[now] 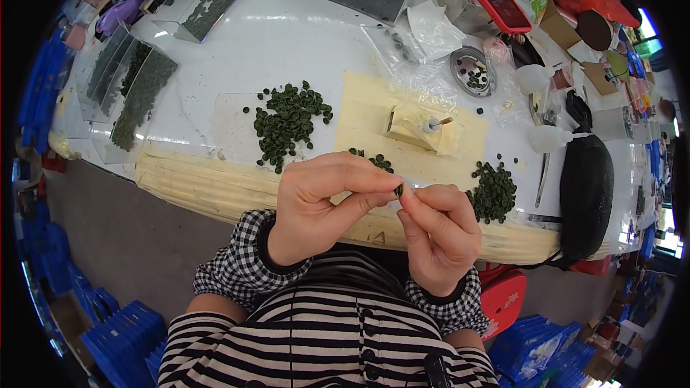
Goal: The person is manually assembling small green plastic components at a workbench.
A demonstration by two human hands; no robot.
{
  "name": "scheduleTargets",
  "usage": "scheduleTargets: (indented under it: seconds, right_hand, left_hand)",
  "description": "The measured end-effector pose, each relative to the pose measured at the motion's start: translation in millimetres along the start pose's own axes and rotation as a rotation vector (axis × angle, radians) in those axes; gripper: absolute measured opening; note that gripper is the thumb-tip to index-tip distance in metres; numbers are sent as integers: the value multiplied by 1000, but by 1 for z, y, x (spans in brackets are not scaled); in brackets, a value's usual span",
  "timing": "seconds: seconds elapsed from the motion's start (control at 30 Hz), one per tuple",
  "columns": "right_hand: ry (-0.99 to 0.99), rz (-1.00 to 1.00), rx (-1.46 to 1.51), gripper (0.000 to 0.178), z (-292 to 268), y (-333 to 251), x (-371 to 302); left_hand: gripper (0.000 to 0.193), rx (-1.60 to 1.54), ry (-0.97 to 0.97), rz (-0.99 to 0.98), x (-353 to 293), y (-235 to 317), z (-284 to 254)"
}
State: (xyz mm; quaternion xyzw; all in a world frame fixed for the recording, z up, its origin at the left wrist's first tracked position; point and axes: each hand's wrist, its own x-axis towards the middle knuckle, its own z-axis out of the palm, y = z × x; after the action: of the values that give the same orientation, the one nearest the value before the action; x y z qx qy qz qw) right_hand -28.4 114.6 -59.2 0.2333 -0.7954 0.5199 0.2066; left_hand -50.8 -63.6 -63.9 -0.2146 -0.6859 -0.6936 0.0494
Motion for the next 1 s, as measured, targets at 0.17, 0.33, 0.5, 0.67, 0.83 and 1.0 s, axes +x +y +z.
scheduleTargets:
  seconds: [0.17, 0.33, 0.5, 0.67, 0.83, 1.0]
  right_hand:
    - [-7, 2, -1, 34, -1, 1, -1]
    - [-11, 5, -3, 34, -1, 0, 0]
    - [-8, 8, -3, 34, -1, 0, 0]
    - [-9, 3, -16, 34, -1, 2, 0]
    - [-6, -45, -52, 37, -2, 4, 0]
    - [-2, -46, -55, 37, -3, 6, 0]
  left_hand:
    - [17, 1, -4, 11, 0, -1, 0]
    - [17, -2, -6, 14, 0, -2, 1]
    - [17, -4, -10, 12, 0, -2, 0]
    - [16, -67, -5, -89, -1, 0, 0]
    - [16, -127, 34, -115, 0, 1, 1]
    - [17, -42, 33, -55, 1, -2, 0]
